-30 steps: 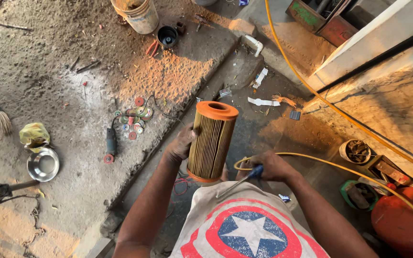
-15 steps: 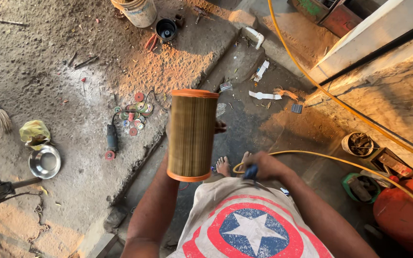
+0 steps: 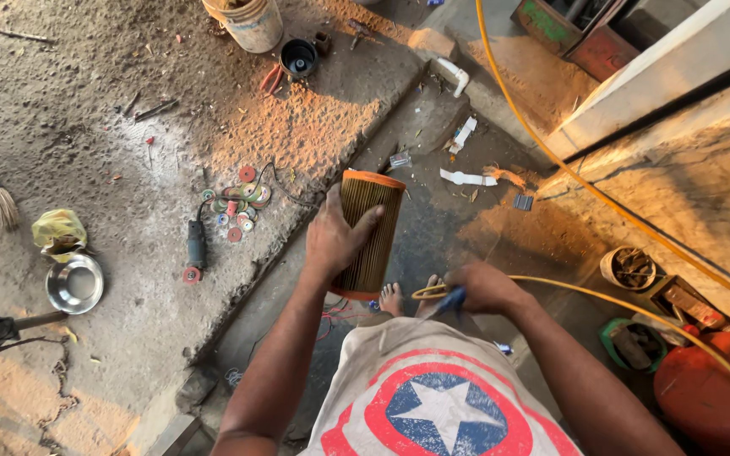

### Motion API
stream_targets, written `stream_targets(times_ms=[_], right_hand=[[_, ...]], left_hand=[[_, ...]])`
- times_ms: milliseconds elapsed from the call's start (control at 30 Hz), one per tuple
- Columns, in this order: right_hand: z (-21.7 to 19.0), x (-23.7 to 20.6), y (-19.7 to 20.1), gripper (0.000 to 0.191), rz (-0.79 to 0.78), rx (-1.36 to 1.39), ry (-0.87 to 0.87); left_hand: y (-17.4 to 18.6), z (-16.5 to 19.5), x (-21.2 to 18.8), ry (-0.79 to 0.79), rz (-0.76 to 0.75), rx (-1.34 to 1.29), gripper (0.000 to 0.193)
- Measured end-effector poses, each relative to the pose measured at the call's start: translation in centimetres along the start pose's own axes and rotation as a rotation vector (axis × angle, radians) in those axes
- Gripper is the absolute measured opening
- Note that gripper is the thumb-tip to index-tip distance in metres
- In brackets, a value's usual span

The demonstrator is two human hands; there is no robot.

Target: The person holds a cylindrical air filter in one hand and a compressed air hose in the other, blowing dust off the filter pleats. They rotate the filter and aim the nozzle at different sections, briefly walk across the workshop with the filter and a black plastic housing, then resume blowing dust off the filter from multiple angles.

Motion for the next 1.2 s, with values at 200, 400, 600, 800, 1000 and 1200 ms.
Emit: stream_targets(times_ms=[200,400,600,800,1000,1200], right_hand=[[-0.8,0.2,0.5,0.024,0.068,0.032,0.03],[0.7,-0.3,1.4,0.014,0.184,0.363,-0.082],[-2.9,-1.6,0.8,0.024,0.159,0.247,0.091],[-2.3,-1.5,-1.4,0.026,-0.055,0.327,0.031],[-0.3,-0.6,1.2,0.016,-0.015,0.138,-0.027],[0.4,0.0,3.2,0.036,0.16,0.075,-0.39]], left_hand=[[-0.7,-1.0,0.4,0.081,-0.094,-0.143,0.091],[-5.0,-2.0,-1.1,0.223,-0.657,-1.419,0.08],[-5.8,-1.9,-1.7,0.198,-0.733,-1.817,0.082],[-4.5,-1.4,-1.4,0.172,-0.636,-1.9,0.072],[-2.8,0.7,-0.4,-0.152,-0.507,-0.981,0.064],[0.7,0.1,0.8,-0.151,0.082,-1.64,0.072]])
Point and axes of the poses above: each hand's wrist, its own x-axis towards the middle knuckle, its own y-axis out of the back of the hand, z = x × y, the point moved 10 cm from there along x, towards the middle knuckle, and after that the axes turned 1 degree about y, right-handed, at the moved point
